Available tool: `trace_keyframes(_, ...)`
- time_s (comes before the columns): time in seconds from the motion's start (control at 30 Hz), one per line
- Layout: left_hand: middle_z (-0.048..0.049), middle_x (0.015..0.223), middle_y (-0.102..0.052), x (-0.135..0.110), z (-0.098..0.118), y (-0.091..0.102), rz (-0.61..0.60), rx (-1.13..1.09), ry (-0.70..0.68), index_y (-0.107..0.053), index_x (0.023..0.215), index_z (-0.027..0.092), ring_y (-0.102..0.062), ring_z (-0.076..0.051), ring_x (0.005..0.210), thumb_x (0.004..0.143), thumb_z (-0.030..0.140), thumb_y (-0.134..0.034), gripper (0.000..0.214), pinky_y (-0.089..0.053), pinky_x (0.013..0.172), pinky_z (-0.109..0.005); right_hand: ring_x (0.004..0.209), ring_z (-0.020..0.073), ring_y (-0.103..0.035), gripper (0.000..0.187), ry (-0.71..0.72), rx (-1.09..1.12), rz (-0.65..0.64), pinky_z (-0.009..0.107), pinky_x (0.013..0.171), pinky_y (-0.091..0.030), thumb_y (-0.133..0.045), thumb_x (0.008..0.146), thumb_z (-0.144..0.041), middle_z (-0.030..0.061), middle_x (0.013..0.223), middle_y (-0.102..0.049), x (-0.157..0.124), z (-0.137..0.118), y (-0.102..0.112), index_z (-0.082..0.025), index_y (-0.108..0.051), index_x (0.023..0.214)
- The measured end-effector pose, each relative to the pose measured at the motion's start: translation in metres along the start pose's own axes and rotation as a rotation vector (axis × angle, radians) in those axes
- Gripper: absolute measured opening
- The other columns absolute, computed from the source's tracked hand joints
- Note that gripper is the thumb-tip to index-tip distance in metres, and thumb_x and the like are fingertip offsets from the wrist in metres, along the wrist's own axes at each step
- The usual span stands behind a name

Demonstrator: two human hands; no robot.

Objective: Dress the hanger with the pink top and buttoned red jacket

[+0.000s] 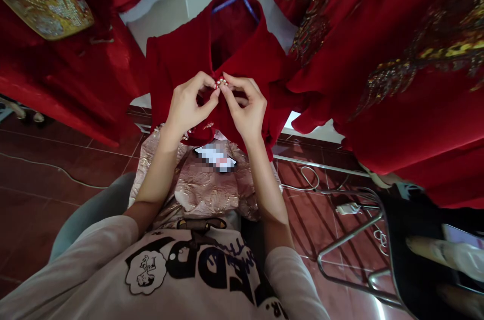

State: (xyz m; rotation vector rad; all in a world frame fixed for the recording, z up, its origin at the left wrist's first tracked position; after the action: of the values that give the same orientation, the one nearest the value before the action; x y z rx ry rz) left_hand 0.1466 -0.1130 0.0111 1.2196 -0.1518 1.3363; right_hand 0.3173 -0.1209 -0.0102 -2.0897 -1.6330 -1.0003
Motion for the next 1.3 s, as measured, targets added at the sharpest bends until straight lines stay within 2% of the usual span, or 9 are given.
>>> trace_keyframes(0.13, -0.0076, 0.11, -0.076, 0.0, 0.001, 0.0, -0.032, 0.057, -0.011, -0.065, 0.122, 0.024, -0.076, -0.024, 0.103, 0.11, 0.037, -0.054, 0.021, -0.059, 0.091, -0.036, 0.118, 0.0213, -0.073, 0.046, 0.018, -0.021, -0.05, 0.033, 0.091, -0.069, -0.069, 0.099, -0.063, 0.006, 0.121, -0.069, 0.003, 0.004, 0.002, -0.031, -0.075, 0.131)
trace_keyframes(0.37, -0.0073, 0.11, -0.075, -0.001, 0.009, -0.003, -0.023, 0.148, -0.011, -0.065, 0.115, 0.023, -0.075, -0.023, 0.101, 0.108, 0.03, -0.052, 0.016, -0.058, 0.091, -0.035, 0.12, 0.0221, -0.072, 0.046, 0.005, -0.043, -0.069, 0.038, 0.099, -0.069, -0.069, 0.1, -0.059, 0.0072, 0.125, -0.068, 0.002, 0.002, 0.004, -0.03, -0.074, 0.136)
trace_keyframes(0.67, -0.0066, 0.107, -0.073, -0.001, 0.006, -0.003, -0.051, 0.122, -0.027, -0.064, 0.113, 0.023, -0.075, -0.024, 0.102, 0.111, 0.032, -0.05, 0.017, -0.058, 0.093, -0.036, 0.121, 0.0241, -0.072, 0.045, -0.056, -0.069, -0.111, 0.042, 0.102, -0.069, -0.07, 0.1, -0.055, 0.0072, 0.126, -0.068, 0.003, -0.004, 0.003, -0.029, -0.073, 0.136)
trace_keyframes(0.87, -0.0068, 0.107, -0.073, -0.002, 0.004, -0.006, -0.074, 0.074, -0.03, -0.063, 0.11, 0.023, -0.076, -0.025, 0.104, 0.112, 0.031, -0.052, 0.015, -0.059, 0.093, -0.037, 0.125, 0.0261, -0.07, 0.046, -0.009, -0.13, -0.155, 0.046, 0.104, -0.068, -0.064, 0.102, -0.049, 0.0085, 0.132, -0.065, 0.005, 0.003, 0.0, -0.03, -0.068, 0.144)
trace_keyframes(1.0, -0.0058, 0.109, -0.075, -0.003, -0.001, -0.009, -0.074, -0.009, -0.019, -0.064, 0.114, 0.023, -0.077, -0.023, 0.102, 0.11, 0.028, -0.055, 0.011, -0.061, 0.09, -0.035, 0.127, 0.027, -0.07, 0.049, -0.041, -0.118, -0.154, 0.047, 0.105, -0.067, -0.061, 0.102, -0.051, 0.0081, 0.135, -0.066, 0.005, 0.009, -0.004, -0.031, -0.066, 0.147)
trace_keyframes(1.1, -0.0069, 0.118, -0.076, -0.004, -0.007, -0.012, -0.09, -0.109, 0.003, -0.064, 0.125, 0.022, -0.077, -0.021, 0.103, 0.104, 0.024, -0.062, 0.02, -0.063, 0.087, -0.032, 0.139, 0.0303, -0.064, 0.059, -0.064, -0.084, -0.182, 0.052, 0.114, -0.061, -0.057, 0.103, -0.051, 0.0102, 0.153, -0.061, -0.002, 0.01, -0.004, -0.032, -0.053, 0.159)
trace_keyframes(1.2, -0.0089, 0.132, -0.074, -0.004, -0.012, -0.015, -0.131, -0.215, 0.016, -0.064, 0.135, 0.022, -0.077, -0.021, 0.108, 0.1, 0.018, -0.062, 0.035, -0.064, 0.087, -0.031, 0.156, 0.0309, -0.05, 0.074, -0.025, -0.064, -0.245, 0.055, 0.126, -0.05, -0.058, 0.101, -0.047, 0.0088, 0.173, -0.042, -0.015, 0.007, 0.0, -0.034, -0.034, 0.169)
trace_keyframes(1.3, -0.0072, 0.137, -0.073, -0.004, -0.015, -0.018, -0.16, -0.308, 0.022, -0.065, 0.139, 0.023, -0.076, -0.021, 0.109, 0.097, 0.011, -0.056, 0.045, -0.066, 0.086, -0.032, 0.166, 0.0346, -0.034, 0.095, 0.021, -0.101, -0.298, 0.059, 0.134, -0.038, -0.066, 0.095, -0.042, 0.0055, 0.181, -0.028, -0.028, 0.007, -0.002, -0.035, -0.016, 0.175)
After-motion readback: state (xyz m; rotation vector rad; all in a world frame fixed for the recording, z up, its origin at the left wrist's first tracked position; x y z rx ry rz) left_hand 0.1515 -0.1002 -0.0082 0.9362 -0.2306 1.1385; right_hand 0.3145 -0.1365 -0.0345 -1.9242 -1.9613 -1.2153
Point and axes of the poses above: each hand's wrist, its own x-axis towards the middle knuckle, its own y-axis out of the back of the hand, z = x × y, the point moved 2 cm from there along x, towards the middle knuckle
